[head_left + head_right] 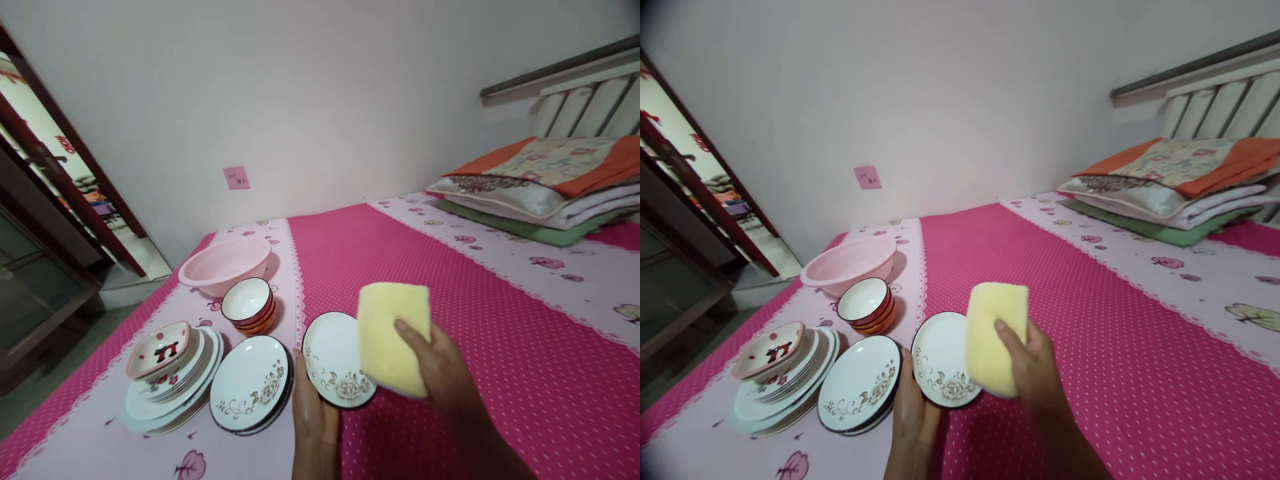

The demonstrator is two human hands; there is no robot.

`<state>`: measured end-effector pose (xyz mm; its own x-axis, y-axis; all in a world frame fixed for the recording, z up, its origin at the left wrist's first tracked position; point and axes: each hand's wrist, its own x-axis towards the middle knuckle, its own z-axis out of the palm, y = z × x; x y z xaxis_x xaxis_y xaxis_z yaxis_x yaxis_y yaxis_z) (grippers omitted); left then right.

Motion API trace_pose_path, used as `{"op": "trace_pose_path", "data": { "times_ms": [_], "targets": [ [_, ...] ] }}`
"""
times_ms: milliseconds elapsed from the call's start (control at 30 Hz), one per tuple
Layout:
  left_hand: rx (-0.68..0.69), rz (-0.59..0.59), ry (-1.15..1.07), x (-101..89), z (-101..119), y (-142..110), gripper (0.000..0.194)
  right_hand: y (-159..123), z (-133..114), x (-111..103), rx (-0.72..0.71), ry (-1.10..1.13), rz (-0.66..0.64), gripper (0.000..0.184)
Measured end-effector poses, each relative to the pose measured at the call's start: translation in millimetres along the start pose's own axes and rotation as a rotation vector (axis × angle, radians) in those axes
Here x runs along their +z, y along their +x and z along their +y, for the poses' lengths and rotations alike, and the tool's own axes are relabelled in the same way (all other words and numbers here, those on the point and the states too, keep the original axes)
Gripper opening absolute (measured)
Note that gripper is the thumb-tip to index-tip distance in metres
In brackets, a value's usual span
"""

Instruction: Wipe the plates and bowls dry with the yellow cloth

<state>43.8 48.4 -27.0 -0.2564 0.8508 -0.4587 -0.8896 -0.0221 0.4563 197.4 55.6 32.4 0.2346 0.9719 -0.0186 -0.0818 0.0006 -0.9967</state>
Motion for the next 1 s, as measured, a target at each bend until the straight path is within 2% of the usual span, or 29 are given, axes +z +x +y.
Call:
{"op": "trace_pose_path", "data": {
  "times_ms": [67,133,200,267,367,467,633,733,800,867,1000],
  "targets": [
    [0.021,0.031,0.008,0.5,2.0,-0.1,0.055,2.0,-1.8,-8.7,-0.184,-0.138,0.151,0.045],
    [0.024,0.035,0.010,0.3,2.6,-0.7,0.054,5.7,5.7,-11.3,-0.449,-0.344,0.194,0.031],
    [0.002,0.008,0.000,0.0,1.8,-1.7,0.053,11.3,21.6,-7.9,-0.673,-0.541,0.135,0.021],
    [-0.034,-0.024,-0.010,-0.1,-0.3,-3.1,0.053,17.2,41.7,-0.7,-0.760,-0.689,0.035,0.020],
    [-0.078,-0.073,0.016,0.4,-5.3,-5.8,0.054,22.0,68.2,11.4,-0.725,-0.812,-0.076,0.029],
    [-0.091,-0.122,0.070,1.4,-11.9,-8.8,0.053,19.5,80.5,20.3,-0.709,-0.802,-0.128,0.039],
    [-0.094,-0.131,0.060,4.0,-15.0,-12.9,0.047,8.4,75.5,28.2,-0.739,-0.633,-0.310,0.052],
    [-0.109,-0.129,0.027,5.8,-6.5,-14.7,0.058,3.3,68.7,32.0,-0.718,-0.533,-0.488,0.059],
    [-0.110,-0.142,0.006,5.1,1.2,-14.5,0.066,0.3,64.0,33.1,-0.702,-0.469,-0.605,0.058],
    [-0.133,-0.150,-0.003,1.9,8.0,-12.4,0.064,-2.7,59.4,31.6,-0.683,-0.445,-0.697,0.049],
    [-0.256,-0.262,-0.010,-10.3,13.9,-2.5,0.059,-5.4,55.5,17.4,-0.659,-0.550,-0.826,0.034]
  ]
}}
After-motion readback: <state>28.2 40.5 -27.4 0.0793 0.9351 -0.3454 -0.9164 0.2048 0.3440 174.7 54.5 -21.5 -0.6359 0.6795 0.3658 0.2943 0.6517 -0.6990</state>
